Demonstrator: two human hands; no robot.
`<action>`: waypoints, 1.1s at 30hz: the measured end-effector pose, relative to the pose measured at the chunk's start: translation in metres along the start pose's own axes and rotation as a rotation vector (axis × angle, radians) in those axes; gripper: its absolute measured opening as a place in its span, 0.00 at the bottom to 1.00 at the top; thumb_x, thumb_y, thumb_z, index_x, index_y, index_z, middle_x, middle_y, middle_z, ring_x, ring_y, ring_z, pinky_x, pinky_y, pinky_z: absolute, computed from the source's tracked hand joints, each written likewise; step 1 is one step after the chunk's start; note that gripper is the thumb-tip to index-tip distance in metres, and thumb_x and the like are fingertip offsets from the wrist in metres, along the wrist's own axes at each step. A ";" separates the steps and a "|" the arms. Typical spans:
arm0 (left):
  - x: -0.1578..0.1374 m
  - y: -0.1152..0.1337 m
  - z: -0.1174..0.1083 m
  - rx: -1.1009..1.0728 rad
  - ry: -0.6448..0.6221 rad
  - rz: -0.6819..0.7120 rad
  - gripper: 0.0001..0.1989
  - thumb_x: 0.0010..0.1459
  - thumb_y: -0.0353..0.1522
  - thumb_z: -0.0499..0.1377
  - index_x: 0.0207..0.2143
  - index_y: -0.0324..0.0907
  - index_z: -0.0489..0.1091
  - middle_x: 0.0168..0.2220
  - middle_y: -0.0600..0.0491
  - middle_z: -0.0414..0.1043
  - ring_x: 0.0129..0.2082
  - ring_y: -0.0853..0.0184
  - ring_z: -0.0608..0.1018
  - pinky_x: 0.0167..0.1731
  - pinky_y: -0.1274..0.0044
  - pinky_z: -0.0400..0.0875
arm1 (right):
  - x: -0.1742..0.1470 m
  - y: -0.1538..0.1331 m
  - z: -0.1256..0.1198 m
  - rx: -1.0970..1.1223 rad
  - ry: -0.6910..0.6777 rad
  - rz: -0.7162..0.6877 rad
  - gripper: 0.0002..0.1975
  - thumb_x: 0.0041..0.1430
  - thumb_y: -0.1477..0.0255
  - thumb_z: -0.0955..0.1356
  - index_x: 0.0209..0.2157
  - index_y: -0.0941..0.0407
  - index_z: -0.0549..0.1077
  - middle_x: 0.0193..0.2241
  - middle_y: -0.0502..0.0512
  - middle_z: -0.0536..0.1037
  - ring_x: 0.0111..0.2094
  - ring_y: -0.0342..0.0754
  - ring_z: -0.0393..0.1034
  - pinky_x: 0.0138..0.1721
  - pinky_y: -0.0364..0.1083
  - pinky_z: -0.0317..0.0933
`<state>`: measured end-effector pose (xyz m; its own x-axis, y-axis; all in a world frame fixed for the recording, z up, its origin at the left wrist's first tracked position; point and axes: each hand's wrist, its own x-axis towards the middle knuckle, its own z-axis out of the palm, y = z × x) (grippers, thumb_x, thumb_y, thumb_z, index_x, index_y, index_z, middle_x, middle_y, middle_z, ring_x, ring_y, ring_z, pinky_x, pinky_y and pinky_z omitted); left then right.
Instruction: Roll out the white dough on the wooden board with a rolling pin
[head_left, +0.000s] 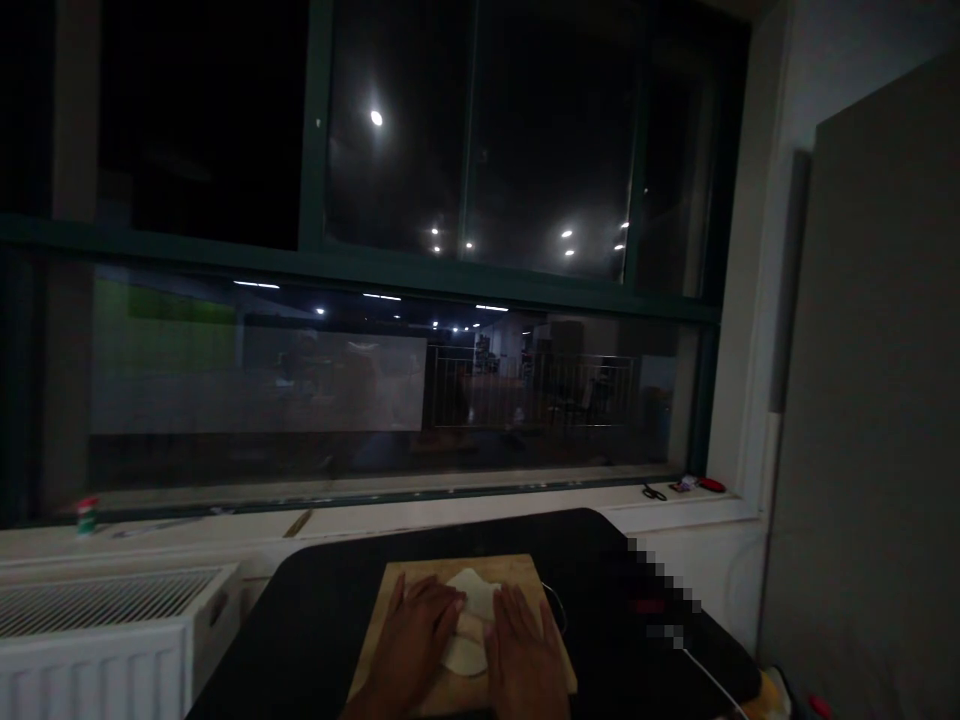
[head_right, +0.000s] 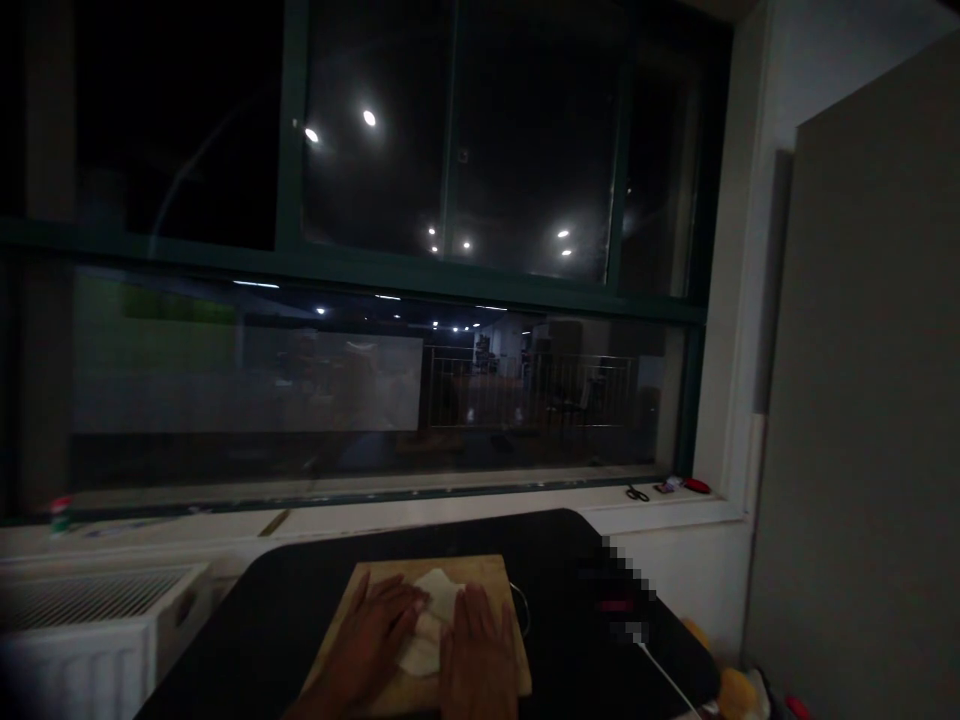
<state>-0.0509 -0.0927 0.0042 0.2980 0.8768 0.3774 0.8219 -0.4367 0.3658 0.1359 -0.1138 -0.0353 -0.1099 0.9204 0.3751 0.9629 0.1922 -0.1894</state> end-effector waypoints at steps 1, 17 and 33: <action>0.005 0.003 -0.001 0.024 -0.006 -0.002 0.21 0.72 0.41 0.43 0.55 0.58 0.73 0.57 0.57 0.76 0.63 0.59 0.70 0.69 0.49 0.43 | 0.007 0.001 -0.010 -0.017 -0.025 0.013 0.27 0.72 0.67 0.51 0.66 0.56 0.63 0.68 0.54 0.57 0.70 0.54 0.46 0.70 0.63 0.39; 0.116 -0.023 0.033 0.227 -0.166 -0.140 0.26 0.65 0.36 0.44 0.60 0.45 0.71 0.58 0.47 0.75 0.56 0.54 0.77 0.55 0.60 0.71 | 0.149 0.037 0.007 -0.010 -0.076 0.048 0.28 0.73 0.66 0.50 0.50 0.57 0.77 0.54 0.63 0.78 0.56 0.57 0.71 0.52 0.55 0.66; 0.107 -0.025 0.034 0.249 -0.169 -0.218 0.28 0.64 0.39 0.45 0.62 0.42 0.67 0.64 0.45 0.69 0.63 0.55 0.70 0.62 0.60 0.63 | 0.137 0.034 0.006 -0.019 -0.144 0.061 0.20 0.64 0.70 0.60 0.52 0.57 0.76 0.53 0.65 0.77 0.56 0.60 0.70 0.51 0.57 0.65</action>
<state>-0.0230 0.0194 0.0066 0.1622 0.9737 0.1599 0.9616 -0.1924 0.1959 0.1525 0.0207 0.0040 -0.0844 0.9697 0.2292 0.9733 0.1295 -0.1896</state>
